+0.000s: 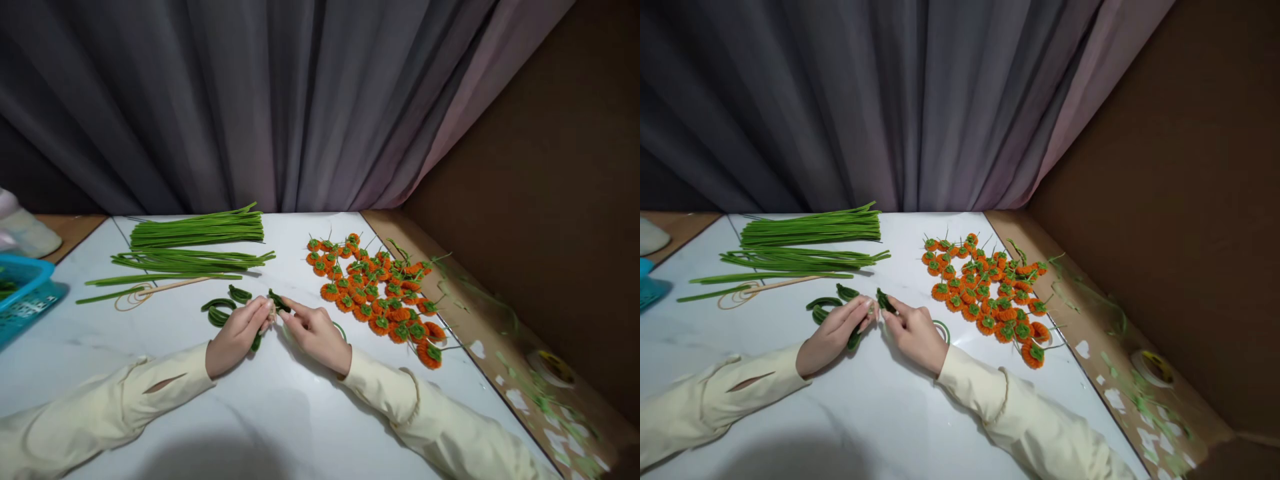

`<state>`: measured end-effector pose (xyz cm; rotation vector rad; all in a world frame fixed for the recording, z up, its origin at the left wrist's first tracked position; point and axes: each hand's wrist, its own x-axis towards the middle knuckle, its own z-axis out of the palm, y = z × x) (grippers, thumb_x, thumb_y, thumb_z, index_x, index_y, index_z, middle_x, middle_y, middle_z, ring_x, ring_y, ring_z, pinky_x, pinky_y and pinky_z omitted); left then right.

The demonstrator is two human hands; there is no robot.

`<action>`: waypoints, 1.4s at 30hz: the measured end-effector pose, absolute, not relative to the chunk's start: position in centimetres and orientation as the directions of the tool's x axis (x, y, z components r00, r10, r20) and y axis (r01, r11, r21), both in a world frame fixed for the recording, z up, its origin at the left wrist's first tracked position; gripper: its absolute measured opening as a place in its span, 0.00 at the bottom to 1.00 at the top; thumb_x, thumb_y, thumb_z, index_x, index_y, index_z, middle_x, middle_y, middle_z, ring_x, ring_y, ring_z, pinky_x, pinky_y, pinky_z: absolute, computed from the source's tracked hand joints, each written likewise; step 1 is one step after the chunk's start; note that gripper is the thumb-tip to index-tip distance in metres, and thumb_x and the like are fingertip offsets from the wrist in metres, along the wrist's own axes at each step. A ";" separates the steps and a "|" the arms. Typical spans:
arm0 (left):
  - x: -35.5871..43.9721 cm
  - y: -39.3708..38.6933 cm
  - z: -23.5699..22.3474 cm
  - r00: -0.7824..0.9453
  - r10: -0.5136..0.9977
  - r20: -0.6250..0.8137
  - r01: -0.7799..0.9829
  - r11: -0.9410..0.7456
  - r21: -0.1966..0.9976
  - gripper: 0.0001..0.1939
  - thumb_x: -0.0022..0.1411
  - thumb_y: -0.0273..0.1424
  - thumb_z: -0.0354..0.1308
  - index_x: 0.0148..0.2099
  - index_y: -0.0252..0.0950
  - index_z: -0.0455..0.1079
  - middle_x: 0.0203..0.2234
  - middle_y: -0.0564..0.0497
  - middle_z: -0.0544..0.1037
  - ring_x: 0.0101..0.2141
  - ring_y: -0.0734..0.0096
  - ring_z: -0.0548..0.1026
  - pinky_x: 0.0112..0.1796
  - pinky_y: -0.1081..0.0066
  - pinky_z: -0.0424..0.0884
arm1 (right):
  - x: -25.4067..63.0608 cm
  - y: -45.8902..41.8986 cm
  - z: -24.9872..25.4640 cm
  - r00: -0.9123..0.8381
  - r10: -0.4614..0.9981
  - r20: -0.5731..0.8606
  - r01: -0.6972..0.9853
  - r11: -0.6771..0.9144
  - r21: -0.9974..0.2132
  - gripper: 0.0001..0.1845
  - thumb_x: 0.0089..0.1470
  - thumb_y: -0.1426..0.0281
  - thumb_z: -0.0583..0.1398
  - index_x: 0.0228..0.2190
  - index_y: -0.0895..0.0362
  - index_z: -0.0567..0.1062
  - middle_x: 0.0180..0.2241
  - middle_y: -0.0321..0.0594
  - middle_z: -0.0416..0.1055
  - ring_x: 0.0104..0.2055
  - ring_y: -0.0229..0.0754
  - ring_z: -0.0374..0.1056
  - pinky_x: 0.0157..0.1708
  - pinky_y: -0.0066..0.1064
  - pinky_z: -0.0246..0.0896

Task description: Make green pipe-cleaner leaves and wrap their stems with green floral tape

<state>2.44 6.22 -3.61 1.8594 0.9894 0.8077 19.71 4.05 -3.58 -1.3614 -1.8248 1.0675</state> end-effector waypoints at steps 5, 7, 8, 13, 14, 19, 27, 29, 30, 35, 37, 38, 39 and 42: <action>2.7 6.5 -3.6 0.444 0.893 0.068 0.204 -0.175 0.963 0.22 0.67 0.46 0.36 0.29 0.37 0.58 0.22 0.54 0.61 0.27 0.71 0.62 0.34 0.70 0.63 | 19.8 4.2 -3.7 -0.273 0.961 0.046 0.239 0.114 -0.964 0.23 0.62 0.60 0.48 0.55 0.57 0.61 0.29 0.38 0.70 0.27 0.35 0.65 0.32 0.28 0.62; 2.8 6.5 -3.4 0.432 0.901 0.031 0.194 -0.127 0.973 0.23 0.66 0.48 0.38 0.28 0.37 0.58 0.22 0.54 0.61 0.28 0.71 0.63 0.34 0.70 0.63 | 19.7 4.2 -3.8 -0.246 0.961 0.129 0.182 0.177 -0.967 0.18 0.61 0.60 0.49 0.49 0.56 0.66 0.39 0.43 0.68 0.35 0.37 0.66 0.35 0.28 0.63; 2.8 6.6 -3.4 0.433 0.902 0.005 0.193 -0.098 0.976 0.23 0.65 0.48 0.39 0.27 0.37 0.58 0.22 0.54 0.61 0.28 0.71 0.63 0.34 0.70 0.63 | 19.7 4.1 -3.8 -0.240 0.956 0.169 0.180 0.215 -0.960 0.16 0.61 0.61 0.50 0.44 0.56 0.68 0.41 0.44 0.67 0.38 0.38 0.65 0.36 0.28 0.63; 2.6 6.7 -3.6 0.499 0.860 -0.104 0.193 0.007 0.981 0.26 0.65 0.50 0.33 0.29 0.37 0.58 0.21 0.54 0.61 0.25 0.71 0.61 0.31 0.70 0.63 | 19.5 3.9 -3.9 -0.270 0.941 0.203 0.198 0.261 -0.945 0.12 0.60 0.61 0.52 0.33 0.57 0.66 0.34 0.40 0.65 0.35 0.38 0.64 0.35 0.29 0.62; 2.5 6.8 -3.8 0.511 0.855 -0.093 0.183 -0.002 0.983 0.25 0.66 0.49 0.32 0.30 0.37 0.58 0.21 0.54 0.61 0.25 0.70 0.61 0.32 0.70 0.63 | 19.5 3.9 -3.9 -0.269 0.945 0.187 0.194 0.243 -0.950 0.12 0.59 0.61 0.52 0.33 0.57 0.66 0.34 0.39 0.65 0.34 0.38 0.64 0.35 0.28 0.62; 1.9 6.9 -4.3 0.552 0.833 -0.031 0.130 -0.050 0.990 0.15 0.65 0.40 0.37 0.34 0.37 0.59 0.23 0.54 0.60 0.27 0.71 0.60 0.30 0.71 0.60 | 19.4 4.1 -4.3 -0.280 0.947 0.157 0.179 0.212 -0.961 0.11 0.58 0.62 0.55 0.35 0.57 0.66 0.33 0.39 0.65 0.34 0.37 0.63 0.34 0.28 0.61; 1.7 6.6 -3.9 0.576 0.817 -0.033 0.191 -0.095 0.977 0.11 0.63 0.39 0.44 0.41 0.37 0.60 0.29 0.53 0.64 0.31 0.70 0.62 0.33 0.71 0.59 | 19.5 4.1 -4.4 -0.295 0.945 0.140 0.221 0.210 -0.953 0.10 0.57 0.63 0.56 0.30 0.57 0.67 0.28 0.36 0.64 0.27 0.35 0.60 0.28 0.26 0.58; 1.7 6.6 -3.6 0.579 0.815 -0.036 0.120 -0.042 0.992 0.13 0.62 0.41 0.47 0.44 0.37 0.60 0.32 0.51 0.66 0.33 0.69 0.63 0.34 0.71 0.60 | 19.6 4.2 -4.3 -0.273 0.953 0.129 0.194 0.186 -0.963 0.11 0.57 0.63 0.55 0.28 0.57 0.67 0.26 0.36 0.64 0.25 0.34 0.59 0.26 0.25 0.57; 1.7 6.7 -3.4 0.588 0.807 -0.049 0.082 0.001 0.997 0.15 0.62 0.41 0.47 0.45 0.37 0.61 0.33 0.51 0.66 0.34 0.69 0.64 0.34 0.71 0.61 | 19.6 4.2 -4.4 -0.256 0.959 0.122 0.174 0.170 -0.970 0.11 0.56 0.63 0.56 0.28 0.57 0.67 0.26 0.35 0.64 0.24 0.33 0.59 0.25 0.25 0.57; 1.7 7.4 -3.0 0.649 0.749 -0.132 0.045 0.136 0.990 0.17 0.61 0.43 0.49 0.40 0.34 0.66 0.26 0.50 0.69 0.29 0.69 0.66 0.29 0.72 0.61 | 19.7 4.1 -4.4 -0.177 0.977 0.122 0.112 0.143 -0.983 0.11 0.55 0.63 0.57 0.26 0.57 0.67 0.24 0.34 0.63 0.22 0.33 0.58 0.24 0.25 0.58; 1.7 7.6 -3.1 0.657 0.740 -0.141 0.068 0.128 0.989 0.17 0.59 0.44 0.52 0.36 0.33 0.67 0.24 0.52 0.67 0.27 0.72 0.64 0.27 0.73 0.61 | 19.7 4.1 -4.3 -0.157 0.979 0.128 0.101 0.144 -0.984 0.12 0.54 0.62 0.58 0.26 0.58 0.67 0.23 0.34 0.63 0.22 0.33 0.59 0.23 0.25 0.58; 1.6 7.7 -3.3 0.661 0.737 -0.141 0.075 0.122 0.990 0.17 0.59 0.44 0.54 0.36 0.33 0.67 0.24 0.52 0.66 0.26 0.73 0.64 0.27 0.73 0.62 | 19.6 4.1 -4.3 -0.150 0.980 0.128 0.095 0.143 -0.985 0.12 0.54 0.62 0.58 0.26 0.58 0.68 0.23 0.34 0.63 0.22 0.33 0.59 0.23 0.24 0.58; 1.6 7.7 -3.5 0.661 0.738 -0.134 0.079 0.109 0.991 0.17 0.58 0.43 0.55 0.36 0.33 0.67 0.25 0.52 0.66 0.27 0.73 0.64 0.27 0.73 0.62 | 19.7 4.1 -4.2 -0.146 0.981 0.130 0.087 0.143 -0.986 0.12 0.54 0.62 0.58 0.26 0.58 0.68 0.24 0.34 0.63 0.22 0.32 0.58 0.22 0.24 0.58; 1.6 7.6 -4.0 0.641 0.765 -0.063 0.090 0.007 0.996 0.16 0.60 0.43 0.53 0.40 0.33 0.67 0.28 0.51 0.67 0.28 0.73 0.64 0.28 0.73 0.62 | 19.7 4.3 -4.0 -0.152 0.980 0.130 0.046 0.138 -0.989 0.12 0.54 0.62 0.59 0.27 0.58 0.69 0.24 0.34 0.64 0.21 0.31 0.58 0.22 0.23 0.58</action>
